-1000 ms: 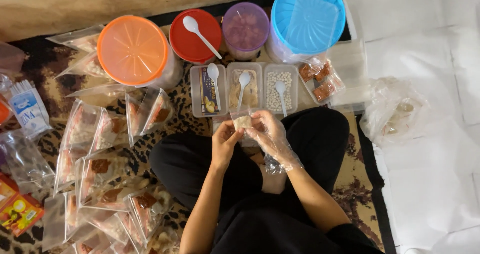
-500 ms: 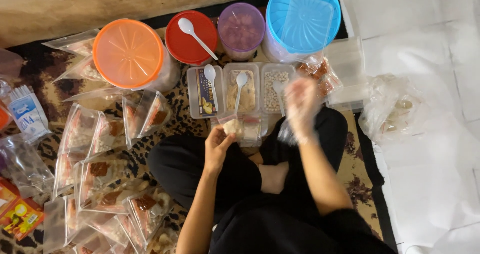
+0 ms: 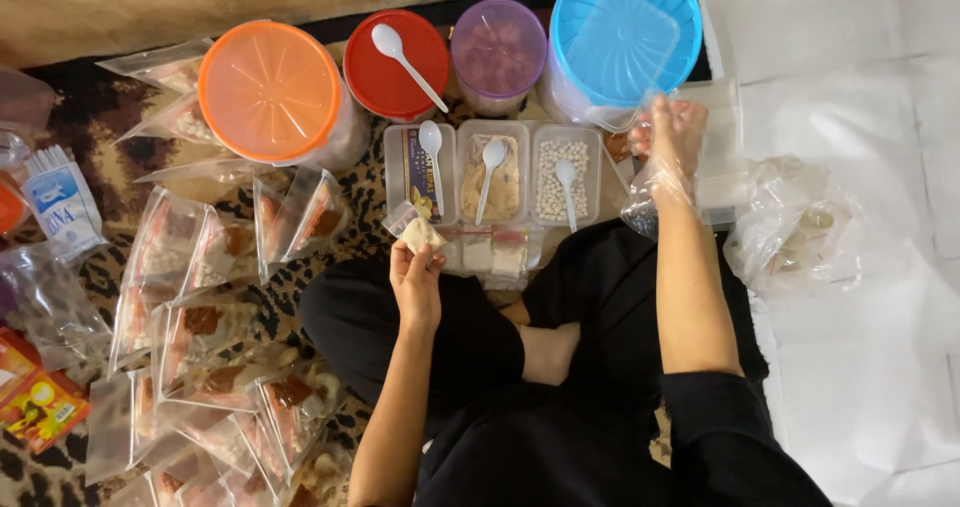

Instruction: A person sitting on the floor is packaging small food items into individual plastic bags using a spoon.

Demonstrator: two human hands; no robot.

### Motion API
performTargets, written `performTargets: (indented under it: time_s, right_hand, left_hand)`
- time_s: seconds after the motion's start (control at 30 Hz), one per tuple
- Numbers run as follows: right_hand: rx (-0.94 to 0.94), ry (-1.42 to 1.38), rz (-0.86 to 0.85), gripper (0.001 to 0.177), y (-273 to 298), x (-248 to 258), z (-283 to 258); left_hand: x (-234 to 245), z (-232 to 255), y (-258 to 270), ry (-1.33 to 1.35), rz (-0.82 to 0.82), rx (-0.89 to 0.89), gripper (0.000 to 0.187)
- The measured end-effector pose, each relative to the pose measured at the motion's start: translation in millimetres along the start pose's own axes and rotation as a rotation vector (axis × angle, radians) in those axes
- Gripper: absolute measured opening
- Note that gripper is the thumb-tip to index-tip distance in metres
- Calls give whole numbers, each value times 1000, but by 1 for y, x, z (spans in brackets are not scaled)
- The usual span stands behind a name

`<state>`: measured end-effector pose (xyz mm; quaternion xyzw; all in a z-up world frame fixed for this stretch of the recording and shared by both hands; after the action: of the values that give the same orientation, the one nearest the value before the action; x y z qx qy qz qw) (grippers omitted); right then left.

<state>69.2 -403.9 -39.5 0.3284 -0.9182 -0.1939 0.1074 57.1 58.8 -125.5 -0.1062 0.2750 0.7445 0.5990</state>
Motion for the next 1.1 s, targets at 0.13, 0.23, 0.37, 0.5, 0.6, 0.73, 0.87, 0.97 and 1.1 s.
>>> performTargets:
  time_s: [0.13,0.23,0.37,0.5,0.6,0.73,0.87,0.97,1.1]
  right_hand:
    - [63,22,49,49,-19,-16,21]
    - [190,-91,7,46,58,-40,-26]
    - [351,227,-1,43,120,-67,24]
    - [69,287,-273,41,118,-104,122]
    - [77,430,-239,36,107,-117,121]
    - [203,605,-215,38,107,-123,111]
    - [360,777,-141,49,106,-106,107]
    - [411,740,-172,37,127,-103,117]
    - [310,693,-429,43,192,-130,98]
  left_hand:
    - [-2,6,1,-58,-4,-15,14]
    - [-2,6,3,-52,0,-53,16]
    - [-7,10,2,-87,-8,-62,16]
    - [-3,8,6,-126,-36,-78,16]
    - [-8,15,7,-128,-47,-94,17]
    - [-12,17,9,-153,-68,-117,16]
    - [-14,17,8,-195,-83,-131,17]
    - [-21,17,10,-243,-125,-134,19]
    - [-57,14,23,-404,-382,-149,28]
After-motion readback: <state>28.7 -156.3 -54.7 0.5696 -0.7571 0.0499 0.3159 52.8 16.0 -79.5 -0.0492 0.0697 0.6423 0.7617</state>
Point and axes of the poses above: each hand's wrist, its own y-axis away from the middle knuckle, its own x-axis out of the back of the hand, z = x × y, the point moved 10 cm from there along -y, towards the middle knuckle, and after that the axes turned 12 degrees about -x, right-handed, at the moved point
